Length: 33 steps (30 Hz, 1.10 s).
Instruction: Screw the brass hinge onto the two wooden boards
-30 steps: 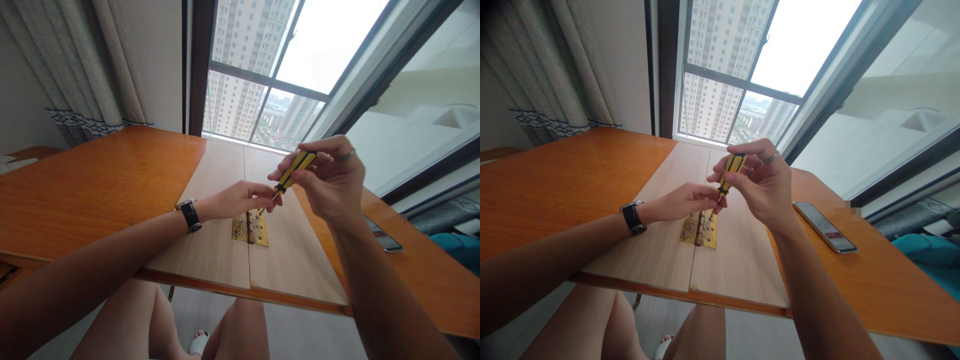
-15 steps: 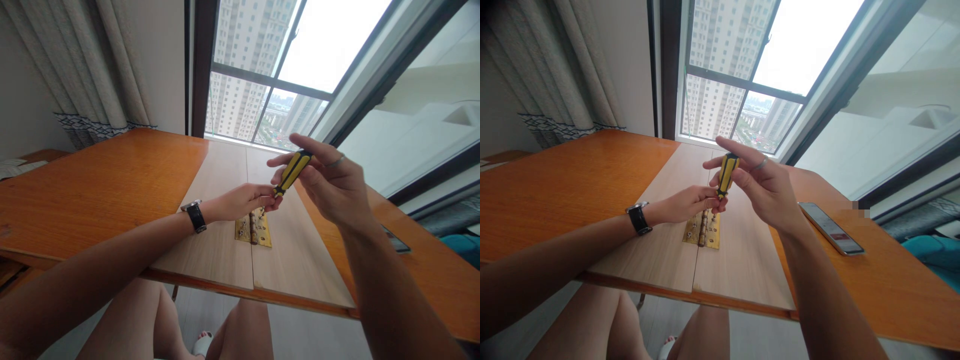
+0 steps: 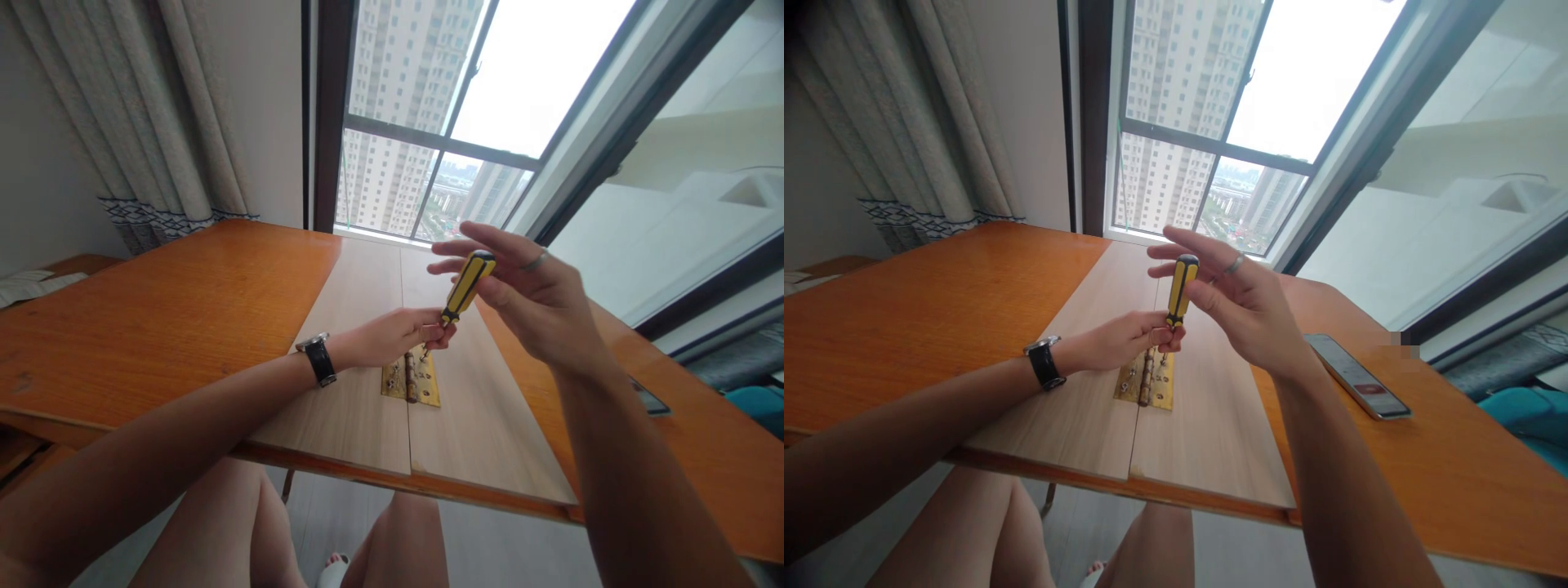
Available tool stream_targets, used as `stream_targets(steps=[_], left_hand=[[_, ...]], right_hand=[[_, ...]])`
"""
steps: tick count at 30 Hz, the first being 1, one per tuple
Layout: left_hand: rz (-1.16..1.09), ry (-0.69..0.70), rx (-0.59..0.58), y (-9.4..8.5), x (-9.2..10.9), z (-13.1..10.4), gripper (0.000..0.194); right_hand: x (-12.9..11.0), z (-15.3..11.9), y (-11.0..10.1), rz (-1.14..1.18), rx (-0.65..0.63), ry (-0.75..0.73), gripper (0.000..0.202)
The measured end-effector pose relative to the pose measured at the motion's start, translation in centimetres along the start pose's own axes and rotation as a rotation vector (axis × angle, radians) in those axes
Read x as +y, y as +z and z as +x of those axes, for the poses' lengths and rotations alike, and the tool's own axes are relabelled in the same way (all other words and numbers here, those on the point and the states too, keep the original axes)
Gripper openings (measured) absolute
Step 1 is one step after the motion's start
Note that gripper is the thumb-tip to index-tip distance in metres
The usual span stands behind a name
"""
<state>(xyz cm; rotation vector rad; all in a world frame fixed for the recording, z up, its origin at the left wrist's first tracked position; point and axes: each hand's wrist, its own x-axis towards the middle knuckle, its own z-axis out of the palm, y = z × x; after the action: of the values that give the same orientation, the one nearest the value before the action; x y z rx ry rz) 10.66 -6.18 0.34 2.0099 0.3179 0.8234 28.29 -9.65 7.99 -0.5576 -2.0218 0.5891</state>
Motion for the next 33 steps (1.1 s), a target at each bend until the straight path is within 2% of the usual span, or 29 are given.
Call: stream_targets(steps=[2,6,12,16,19,21,24,29,33], left_hand=[[0.014,-0.01,-0.004,0.0,0.1,0.0,0.022],[0.061,-0.011,-0.019,0.1,0.1,0.1,0.025],[0.058,0.008,-0.032,0.1,-0.3,0.1,0.024],[0.011,0.013,-0.004,0.2,-0.6,0.0,0.021],[0.038,-0.006,-0.024,0.1,-0.5,-0.1,0.023],[0.068,-0.006,-0.049,0.1,-0.3,0.0,0.026],[0.112,0.011,-0.068,0.2,0.2,0.0,0.028],[0.139,0.024,-0.083,0.3,0.6,0.1,0.026],[0.1,0.0,-0.071,0.4,0.2,0.0,0.024]], right_hand=[[-0.2,0.0,-0.2,0.007,0.001,-0.005,0.027],[-0.5,-0.1,-0.6,-0.032,0.088,-0.012,0.018],[-0.4,-0.1,-0.4,-0.128,0.159,-0.009,0.024],[-1.5,0.0,-0.7,-0.235,0.027,0.065,0.027],[-3.1,0.3,-1.6,-0.393,-0.126,0.094,0.033],[-4.2,0.6,-2.2,-0.517,-0.188,0.074,0.029],[-5.6,1.2,-2.6,-0.701,-0.238,0.075,0.014],[-6.5,1.5,-2.3,-0.946,-0.22,0.098,0.028],[-6.4,1.8,-2.3,-0.96,-0.251,0.052,0.029]])
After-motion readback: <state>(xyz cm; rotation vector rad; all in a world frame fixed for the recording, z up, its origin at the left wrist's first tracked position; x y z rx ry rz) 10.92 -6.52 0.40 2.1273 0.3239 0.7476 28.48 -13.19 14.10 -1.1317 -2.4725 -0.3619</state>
